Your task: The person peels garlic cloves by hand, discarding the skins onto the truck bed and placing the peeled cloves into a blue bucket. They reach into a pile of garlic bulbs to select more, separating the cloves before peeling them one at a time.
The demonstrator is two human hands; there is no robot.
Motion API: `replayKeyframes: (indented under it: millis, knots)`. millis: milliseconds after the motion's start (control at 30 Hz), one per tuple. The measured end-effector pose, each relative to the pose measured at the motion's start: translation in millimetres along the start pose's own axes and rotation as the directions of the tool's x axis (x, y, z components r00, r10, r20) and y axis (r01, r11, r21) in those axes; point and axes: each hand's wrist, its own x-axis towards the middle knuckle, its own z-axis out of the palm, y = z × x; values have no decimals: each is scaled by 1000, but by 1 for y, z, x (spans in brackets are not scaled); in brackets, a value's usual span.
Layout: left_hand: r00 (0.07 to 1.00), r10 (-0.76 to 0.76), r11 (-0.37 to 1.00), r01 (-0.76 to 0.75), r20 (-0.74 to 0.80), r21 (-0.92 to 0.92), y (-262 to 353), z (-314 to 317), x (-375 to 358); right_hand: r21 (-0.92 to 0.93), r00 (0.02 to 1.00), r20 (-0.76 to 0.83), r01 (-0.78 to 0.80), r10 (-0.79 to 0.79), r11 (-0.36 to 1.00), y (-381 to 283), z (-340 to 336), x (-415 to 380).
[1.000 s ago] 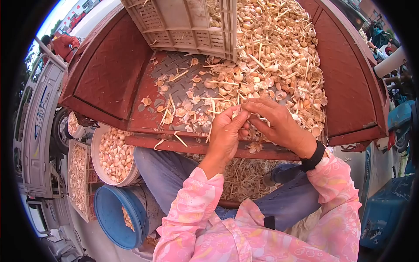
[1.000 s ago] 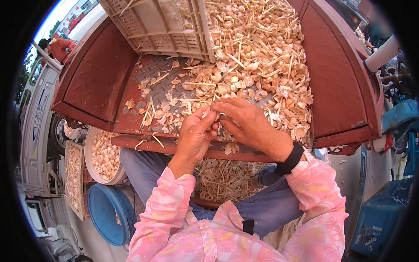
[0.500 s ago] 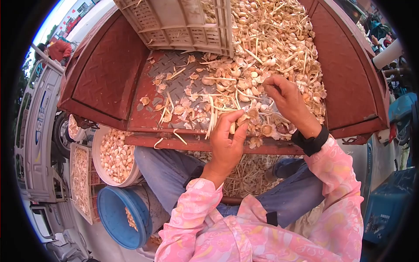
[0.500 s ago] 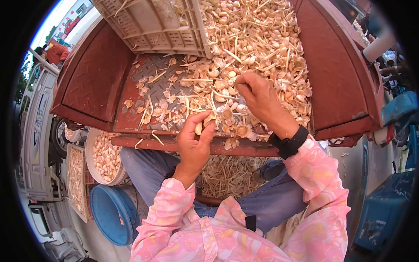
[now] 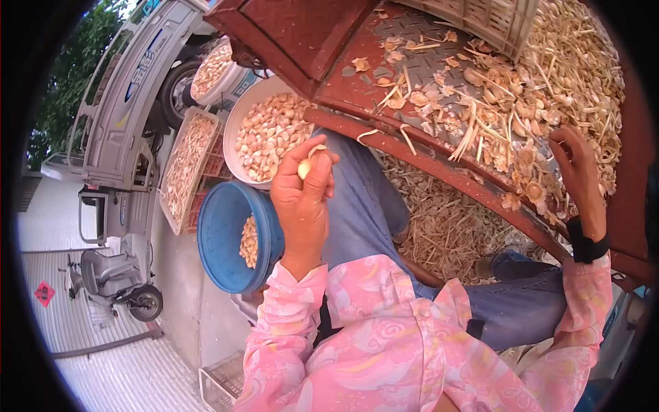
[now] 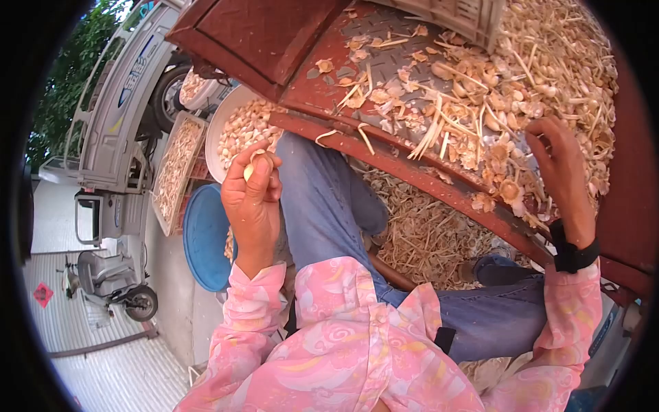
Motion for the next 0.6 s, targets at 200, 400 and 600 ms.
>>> replayKeyframes:
  millis: [200,400,600]
  knots:
    - [780,79,966,94,-621,240,24,-201,-35,-98,994,113,13,-2,995,32,13,-3]
    - [773,93,778,337,-628,530,-7,-281,-68,-149,995,96,23,-8,989,55,16,-9]
    - [372,453,773,287,-810,565,-4,-318,-154,-176,968,114,242,-225,954,28,6,-1]
